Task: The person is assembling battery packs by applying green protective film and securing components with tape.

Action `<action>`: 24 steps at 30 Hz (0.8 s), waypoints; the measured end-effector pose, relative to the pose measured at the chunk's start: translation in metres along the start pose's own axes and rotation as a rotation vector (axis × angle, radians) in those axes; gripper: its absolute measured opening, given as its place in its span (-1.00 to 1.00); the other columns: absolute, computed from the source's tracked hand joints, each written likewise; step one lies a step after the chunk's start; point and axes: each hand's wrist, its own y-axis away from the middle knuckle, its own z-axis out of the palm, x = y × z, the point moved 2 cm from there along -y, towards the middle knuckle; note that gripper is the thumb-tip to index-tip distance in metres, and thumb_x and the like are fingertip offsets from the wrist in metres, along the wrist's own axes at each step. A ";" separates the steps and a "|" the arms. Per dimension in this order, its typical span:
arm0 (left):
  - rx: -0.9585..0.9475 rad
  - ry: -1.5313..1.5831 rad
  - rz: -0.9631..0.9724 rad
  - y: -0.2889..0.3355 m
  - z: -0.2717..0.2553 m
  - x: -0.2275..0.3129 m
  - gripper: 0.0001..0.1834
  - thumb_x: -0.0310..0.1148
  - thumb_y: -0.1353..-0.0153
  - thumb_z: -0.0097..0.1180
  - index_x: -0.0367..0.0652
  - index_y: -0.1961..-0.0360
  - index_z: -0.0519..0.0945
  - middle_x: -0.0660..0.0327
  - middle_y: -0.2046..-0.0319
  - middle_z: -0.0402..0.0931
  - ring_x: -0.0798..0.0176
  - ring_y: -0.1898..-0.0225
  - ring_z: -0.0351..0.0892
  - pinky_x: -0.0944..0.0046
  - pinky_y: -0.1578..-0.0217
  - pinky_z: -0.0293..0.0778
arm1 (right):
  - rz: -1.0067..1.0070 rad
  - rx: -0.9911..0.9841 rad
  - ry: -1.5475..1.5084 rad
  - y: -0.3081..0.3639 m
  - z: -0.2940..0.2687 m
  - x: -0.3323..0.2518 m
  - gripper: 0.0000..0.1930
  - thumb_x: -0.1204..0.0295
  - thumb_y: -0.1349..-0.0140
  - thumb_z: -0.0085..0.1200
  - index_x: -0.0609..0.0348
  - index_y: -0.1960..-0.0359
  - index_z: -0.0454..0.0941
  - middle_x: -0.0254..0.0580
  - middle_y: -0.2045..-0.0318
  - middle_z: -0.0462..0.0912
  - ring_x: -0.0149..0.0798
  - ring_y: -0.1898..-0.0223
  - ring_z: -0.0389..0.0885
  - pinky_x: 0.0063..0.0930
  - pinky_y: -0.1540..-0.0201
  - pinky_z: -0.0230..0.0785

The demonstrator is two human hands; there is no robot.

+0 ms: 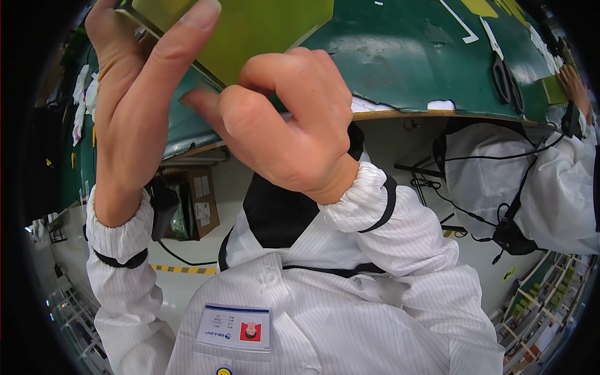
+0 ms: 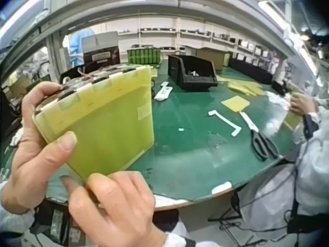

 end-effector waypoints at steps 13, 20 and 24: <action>-0.095 -0.057 0.009 -0.001 -0.005 -0.001 -0.39 -0.21 -0.45 0.02 -0.06 -0.43 0.14 0.14 -0.32 0.24 0.24 -0.33 0.28 0.28 -0.30 0.19 | 0.038 0.018 0.041 -0.004 0.001 -0.002 -0.78 0.41 0.18 0.28 0.03 0.56 0.43 -0.31 0.47 0.41 -0.27 0.55 0.38 -0.40 0.49 0.13; -0.016 -0.037 -0.151 -0.006 0.009 0.020 -0.40 -0.26 -0.45 0.01 -0.14 -0.43 0.13 0.15 -0.33 0.21 0.26 -0.32 0.27 0.30 -0.30 0.18 | 0.057 0.002 0.053 -0.003 0.000 -0.001 -0.79 0.41 0.19 0.27 0.03 0.58 0.44 -0.30 0.46 0.42 -0.26 0.55 0.40 -0.39 0.48 0.16; 0.043 0.007 -0.011 0.000 0.001 0.001 -0.39 -0.25 -0.45 0.01 -0.14 -0.43 0.13 0.15 -0.33 0.22 0.26 -0.32 0.27 0.30 -0.30 0.18 | 0.060 0.028 0.061 -0.004 0.003 -0.002 -0.80 0.42 0.18 0.27 0.04 0.58 0.44 -0.31 0.47 0.42 -0.25 0.55 0.41 -0.38 0.47 0.17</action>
